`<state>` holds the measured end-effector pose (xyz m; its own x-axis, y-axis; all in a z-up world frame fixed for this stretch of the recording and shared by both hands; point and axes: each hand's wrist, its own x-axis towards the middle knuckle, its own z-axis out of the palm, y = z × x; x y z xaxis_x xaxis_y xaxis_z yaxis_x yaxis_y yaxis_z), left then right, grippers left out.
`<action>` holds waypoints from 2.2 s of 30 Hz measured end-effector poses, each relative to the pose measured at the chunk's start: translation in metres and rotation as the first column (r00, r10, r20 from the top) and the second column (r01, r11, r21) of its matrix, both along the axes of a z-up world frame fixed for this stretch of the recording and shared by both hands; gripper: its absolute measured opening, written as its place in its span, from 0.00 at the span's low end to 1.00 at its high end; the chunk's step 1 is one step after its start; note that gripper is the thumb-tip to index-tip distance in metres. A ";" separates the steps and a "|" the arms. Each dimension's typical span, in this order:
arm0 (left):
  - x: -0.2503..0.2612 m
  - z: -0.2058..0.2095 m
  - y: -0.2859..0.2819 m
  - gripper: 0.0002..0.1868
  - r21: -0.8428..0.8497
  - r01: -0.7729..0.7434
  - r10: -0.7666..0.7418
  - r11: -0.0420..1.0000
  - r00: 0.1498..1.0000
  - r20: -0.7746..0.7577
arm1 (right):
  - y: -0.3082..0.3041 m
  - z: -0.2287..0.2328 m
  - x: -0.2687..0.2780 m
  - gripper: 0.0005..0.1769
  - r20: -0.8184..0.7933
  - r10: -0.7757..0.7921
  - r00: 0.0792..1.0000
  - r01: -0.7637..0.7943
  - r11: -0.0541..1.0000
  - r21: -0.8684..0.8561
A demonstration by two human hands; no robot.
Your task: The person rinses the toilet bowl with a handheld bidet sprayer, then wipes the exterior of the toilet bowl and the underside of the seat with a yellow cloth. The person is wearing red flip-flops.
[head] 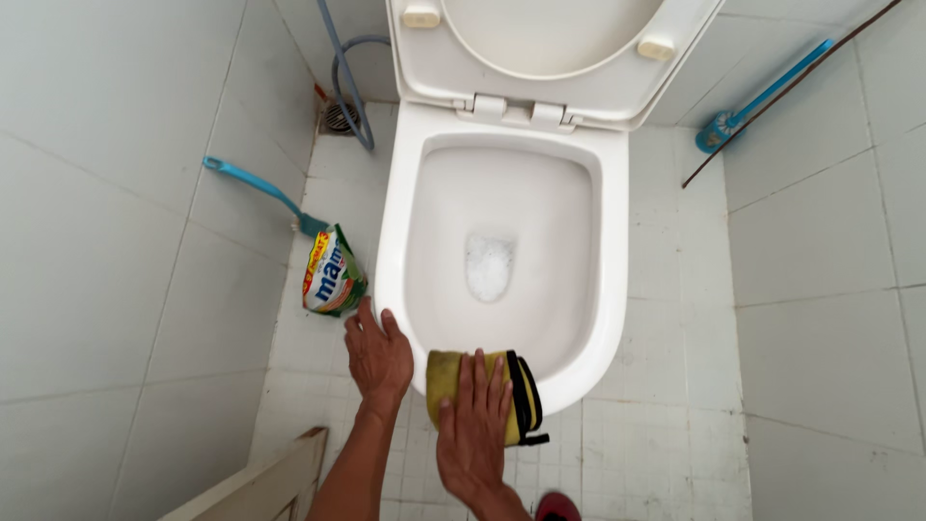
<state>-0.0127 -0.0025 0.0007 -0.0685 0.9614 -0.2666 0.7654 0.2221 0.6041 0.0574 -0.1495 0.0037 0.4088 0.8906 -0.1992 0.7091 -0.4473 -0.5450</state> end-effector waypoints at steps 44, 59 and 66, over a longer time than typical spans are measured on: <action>0.029 -0.027 0.064 0.42 0.206 0.485 -0.399 0.850 0.847 -0.350 | 0.062 -0.004 0.200 0.38 0.234 -0.331 0.914 0.325 0.944 0.065; 0.076 -0.024 0.162 0.39 0.147 0.564 -0.446 0.813 0.764 -0.467 | 0.078 -0.002 0.202 0.42 0.331 -0.305 0.893 0.349 0.933 -0.082; 0.108 -0.031 0.215 0.41 0.143 0.535 -0.434 0.833 0.792 -0.430 | 0.084 -0.004 0.203 0.44 0.354 -0.299 0.886 0.377 0.910 -0.174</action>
